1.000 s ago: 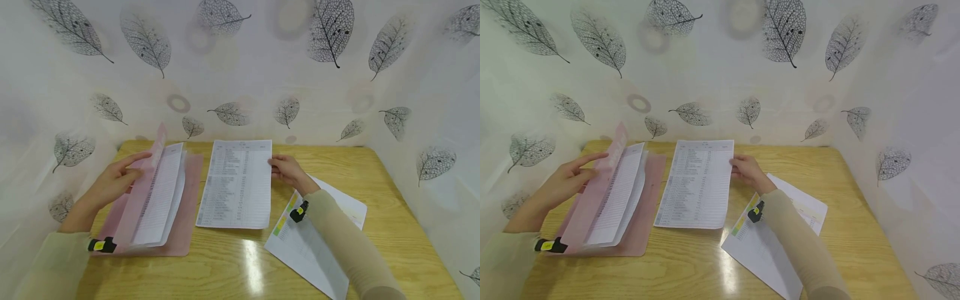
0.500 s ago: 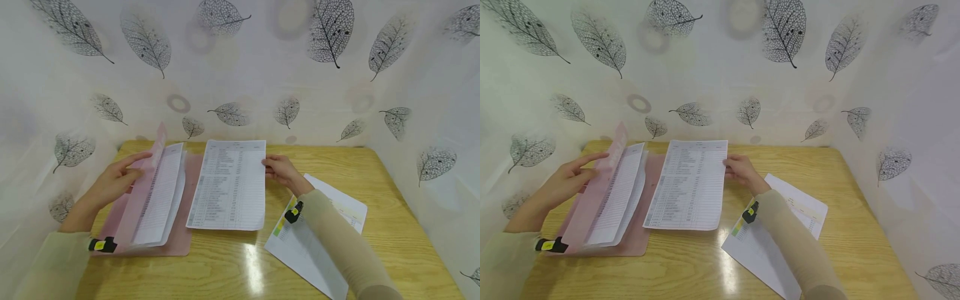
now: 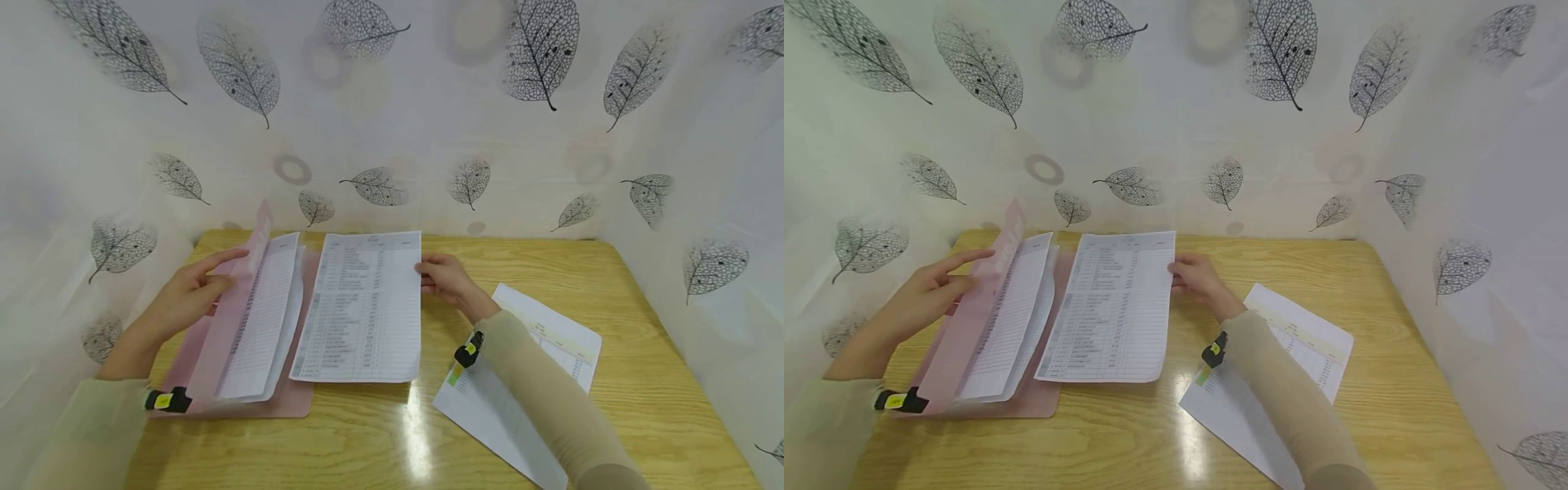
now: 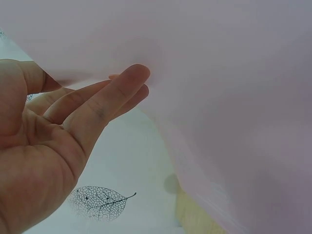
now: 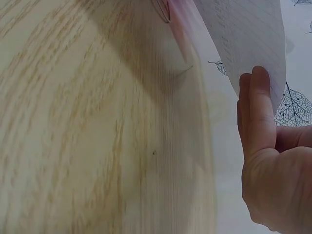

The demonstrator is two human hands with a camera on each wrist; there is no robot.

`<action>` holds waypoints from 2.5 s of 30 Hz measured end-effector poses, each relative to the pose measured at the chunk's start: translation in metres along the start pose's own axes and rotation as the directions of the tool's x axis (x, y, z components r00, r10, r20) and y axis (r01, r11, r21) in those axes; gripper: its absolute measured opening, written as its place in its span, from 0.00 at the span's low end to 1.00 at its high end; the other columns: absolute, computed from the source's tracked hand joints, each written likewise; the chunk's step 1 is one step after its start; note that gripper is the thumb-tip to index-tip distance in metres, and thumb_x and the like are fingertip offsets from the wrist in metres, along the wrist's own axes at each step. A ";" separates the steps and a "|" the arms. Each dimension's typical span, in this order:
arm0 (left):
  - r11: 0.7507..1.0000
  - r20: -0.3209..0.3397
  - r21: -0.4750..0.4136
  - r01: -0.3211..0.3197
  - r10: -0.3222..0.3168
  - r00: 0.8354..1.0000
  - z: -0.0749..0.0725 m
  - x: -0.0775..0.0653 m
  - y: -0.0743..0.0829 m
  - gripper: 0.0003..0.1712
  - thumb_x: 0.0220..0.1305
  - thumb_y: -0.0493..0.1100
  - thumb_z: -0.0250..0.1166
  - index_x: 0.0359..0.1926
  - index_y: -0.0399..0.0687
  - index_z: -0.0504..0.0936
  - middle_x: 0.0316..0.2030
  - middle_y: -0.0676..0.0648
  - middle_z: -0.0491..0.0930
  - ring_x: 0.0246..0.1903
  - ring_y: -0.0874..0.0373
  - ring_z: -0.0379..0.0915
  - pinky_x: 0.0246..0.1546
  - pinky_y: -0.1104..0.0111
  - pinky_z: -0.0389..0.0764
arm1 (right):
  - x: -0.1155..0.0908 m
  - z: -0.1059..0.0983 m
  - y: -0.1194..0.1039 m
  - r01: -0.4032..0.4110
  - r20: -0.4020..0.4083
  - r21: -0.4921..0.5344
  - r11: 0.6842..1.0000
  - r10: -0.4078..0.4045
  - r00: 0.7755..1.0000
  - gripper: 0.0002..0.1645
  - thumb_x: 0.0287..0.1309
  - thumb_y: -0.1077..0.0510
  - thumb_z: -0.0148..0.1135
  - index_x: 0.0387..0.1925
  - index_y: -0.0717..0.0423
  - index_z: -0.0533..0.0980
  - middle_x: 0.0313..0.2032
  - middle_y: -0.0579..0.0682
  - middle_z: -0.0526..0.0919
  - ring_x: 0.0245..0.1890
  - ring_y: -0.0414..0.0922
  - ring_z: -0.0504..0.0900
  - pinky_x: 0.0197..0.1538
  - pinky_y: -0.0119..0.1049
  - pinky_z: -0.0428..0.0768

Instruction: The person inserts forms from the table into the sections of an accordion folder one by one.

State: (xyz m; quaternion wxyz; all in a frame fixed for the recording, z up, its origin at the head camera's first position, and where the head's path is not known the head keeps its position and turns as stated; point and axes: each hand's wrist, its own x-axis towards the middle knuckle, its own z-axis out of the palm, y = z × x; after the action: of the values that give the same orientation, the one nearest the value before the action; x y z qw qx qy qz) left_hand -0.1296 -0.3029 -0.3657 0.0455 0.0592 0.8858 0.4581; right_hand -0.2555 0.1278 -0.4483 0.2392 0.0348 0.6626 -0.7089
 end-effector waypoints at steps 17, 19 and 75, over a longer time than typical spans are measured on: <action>1.000 -0.007 0.016 0.006 -0.006 1.000 -0.001 -0.001 0.001 0.30 0.81 0.44 0.55 0.80 0.53 0.66 0.21 0.57 0.63 0.21 0.62 0.67 0.26 0.68 0.75 | -0.006 0.021 -0.001 0.038 -0.028 -0.078 0.996 -0.041 0.999 0.24 0.78 0.63 0.52 0.68 0.72 0.71 0.36 0.52 0.86 0.29 0.40 0.88 0.33 0.32 0.86; 1.000 -0.007 0.018 0.006 -0.006 1.000 -0.001 -0.001 0.001 0.30 0.81 0.44 0.55 0.80 0.53 0.66 0.21 0.57 0.63 0.21 0.62 0.67 0.26 0.68 0.75 | -0.007 0.021 -0.002 0.054 -0.043 -0.090 0.994 -0.059 0.997 0.24 0.78 0.63 0.52 0.69 0.71 0.71 0.39 0.54 0.86 0.30 0.39 0.88 0.33 0.31 0.86; 1.000 0.006 0.004 0.008 -0.008 1.000 0.003 0.001 -0.001 0.30 0.82 0.44 0.53 0.80 0.53 0.65 0.19 0.56 0.59 0.19 0.61 0.60 0.24 0.67 0.72 | 0.012 0.098 0.020 0.037 0.016 -0.079 0.996 -0.035 0.999 0.21 0.75 0.64 0.56 0.64 0.71 0.75 0.35 0.54 0.85 0.27 0.40 0.84 0.30 0.32 0.84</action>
State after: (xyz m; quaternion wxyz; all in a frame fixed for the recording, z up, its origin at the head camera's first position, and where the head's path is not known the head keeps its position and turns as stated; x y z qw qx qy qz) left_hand -0.1307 -0.3009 -0.3683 0.0497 0.0571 0.8868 0.4559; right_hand -0.2319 0.0304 -0.4597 0.2323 0.0083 0.6889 -0.6866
